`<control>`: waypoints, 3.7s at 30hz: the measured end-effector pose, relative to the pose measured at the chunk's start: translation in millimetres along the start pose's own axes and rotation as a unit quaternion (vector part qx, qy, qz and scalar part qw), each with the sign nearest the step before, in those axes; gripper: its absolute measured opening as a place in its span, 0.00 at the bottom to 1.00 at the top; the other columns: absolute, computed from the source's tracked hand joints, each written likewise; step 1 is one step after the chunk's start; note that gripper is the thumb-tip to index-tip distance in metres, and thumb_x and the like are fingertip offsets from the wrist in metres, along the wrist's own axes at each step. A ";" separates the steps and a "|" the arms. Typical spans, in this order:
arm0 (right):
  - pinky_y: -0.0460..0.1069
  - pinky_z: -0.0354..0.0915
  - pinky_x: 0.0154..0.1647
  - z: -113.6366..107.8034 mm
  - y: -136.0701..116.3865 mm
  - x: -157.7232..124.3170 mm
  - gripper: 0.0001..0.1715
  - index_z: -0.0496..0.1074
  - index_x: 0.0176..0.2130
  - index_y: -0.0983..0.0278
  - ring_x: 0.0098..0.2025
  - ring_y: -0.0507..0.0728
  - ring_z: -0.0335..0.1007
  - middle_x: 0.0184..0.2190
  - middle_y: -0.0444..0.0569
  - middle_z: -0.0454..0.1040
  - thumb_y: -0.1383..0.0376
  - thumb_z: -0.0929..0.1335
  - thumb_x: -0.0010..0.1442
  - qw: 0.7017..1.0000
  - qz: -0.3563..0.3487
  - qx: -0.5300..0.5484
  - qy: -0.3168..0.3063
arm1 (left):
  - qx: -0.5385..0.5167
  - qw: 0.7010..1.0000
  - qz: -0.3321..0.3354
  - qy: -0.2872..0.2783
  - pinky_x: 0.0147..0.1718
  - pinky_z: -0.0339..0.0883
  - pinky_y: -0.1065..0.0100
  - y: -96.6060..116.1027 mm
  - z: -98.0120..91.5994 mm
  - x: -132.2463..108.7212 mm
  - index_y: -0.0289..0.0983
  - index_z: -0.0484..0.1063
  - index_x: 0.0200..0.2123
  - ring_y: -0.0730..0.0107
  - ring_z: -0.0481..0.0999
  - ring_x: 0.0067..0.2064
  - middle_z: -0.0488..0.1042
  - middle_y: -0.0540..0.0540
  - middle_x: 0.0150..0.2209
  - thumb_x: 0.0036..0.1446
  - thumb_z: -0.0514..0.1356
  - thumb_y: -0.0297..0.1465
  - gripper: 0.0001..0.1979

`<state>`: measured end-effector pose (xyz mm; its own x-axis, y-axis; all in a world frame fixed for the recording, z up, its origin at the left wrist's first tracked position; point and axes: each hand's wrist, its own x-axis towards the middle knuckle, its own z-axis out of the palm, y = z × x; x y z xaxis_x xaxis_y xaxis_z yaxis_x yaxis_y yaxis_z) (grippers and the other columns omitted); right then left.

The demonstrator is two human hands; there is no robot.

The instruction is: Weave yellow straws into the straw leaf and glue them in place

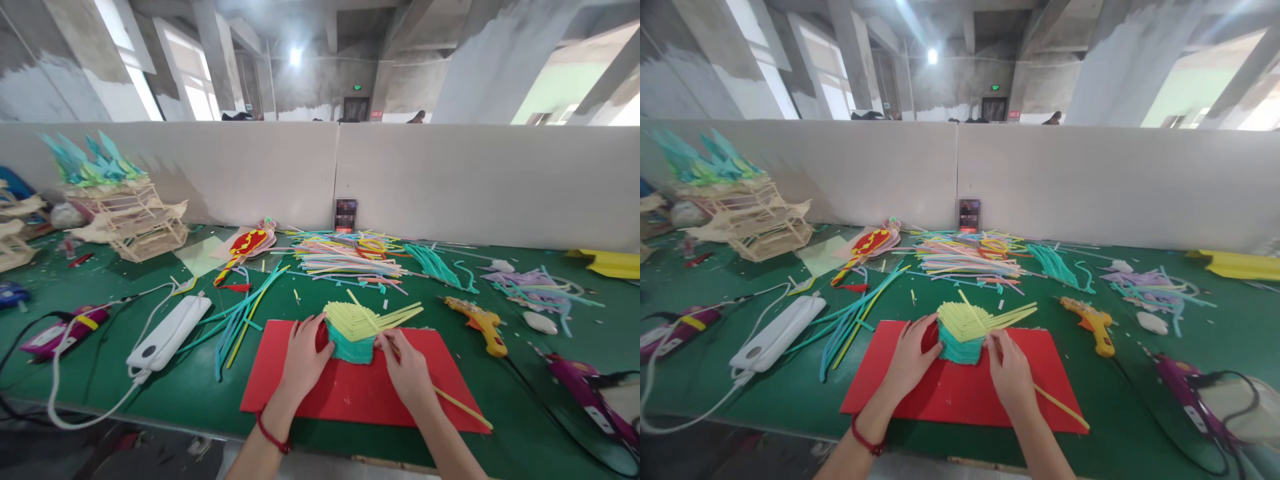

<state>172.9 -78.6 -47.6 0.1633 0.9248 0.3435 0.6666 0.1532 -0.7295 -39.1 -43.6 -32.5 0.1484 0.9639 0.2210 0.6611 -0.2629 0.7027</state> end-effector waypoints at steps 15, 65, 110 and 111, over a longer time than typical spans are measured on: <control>0.48 0.70 0.33 4.0 -0.6 -2.4 0.11 0.68 0.35 0.60 0.33 0.56 0.76 0.30 0.49 0.77 0.60 0.61 0.65 0.993 -0.107 -0.038 0.022 | -0.034 0.999 0.003 0.030 0.57 0.59 0.48 -3.6 0.0 -0.1 0.42 0.71 0.50 0.56 0.70 0.56 0.76 0.44 0.50 0.53 0.61 0.27 0.19; 0.48 0.73 0.42 -6.0 -22.1 -6.7 0.20 0.78 0.40 0.59 0.41 0.53 0.76 0.42 0.49 0.78 0.60 0.59 0.67 0.975 -0.210 0.036 -0.067 | -0.187 0.965 0.108 -0.151 0.41 0.71 0.67 22.6 -8.0 -12.9 0.41 0.77 0.37 0.65 0.79 0.39 0.80 0.47 0.36 0.61 0.55 0.31 0.10; 0.45 0.63 0.28 2.8 -28.0 -35.5 0.10 0.72 0.32 0.61 0.24 0.49 0.64 0.27 0.44 0.68 0.60 0.65 0.63 0.996 -0.088 -0.004 -0.012 | 0.088 0.981 0.160 0.064 0.46 0.73 0.60 21.0 -3.2 -26.5 0.38 0.69 0.49 0.62 0.77 0.47 0.76 0.43 0.47 0.62 0.51 0.23 0.14; 0.45 0.63 0.28 2.7 -28.2 -35.3 0.10 0.72 0.33 0.61 0.25 0.50 0.65 0.27 0.44 0.69 0.61 0.65 0.64 0.996 -0.093 0.005 -0.007 | 0.093 0.980 0.163 0.065 0.46 0.74 0.60 20.8 -3.1 -28.7 0.38 0.70 0.49 0.63 0.77 0.47 0.76 0.42 0.46 0.63 0.51 0.23 0.14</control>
<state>146.4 -114.7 -40.7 0.0281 0.8845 0.4657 0.6771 0.3259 -0.6598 -31.9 -76.8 -22.2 0.2859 0.8137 0.5061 0.7185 -0.5315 0.4485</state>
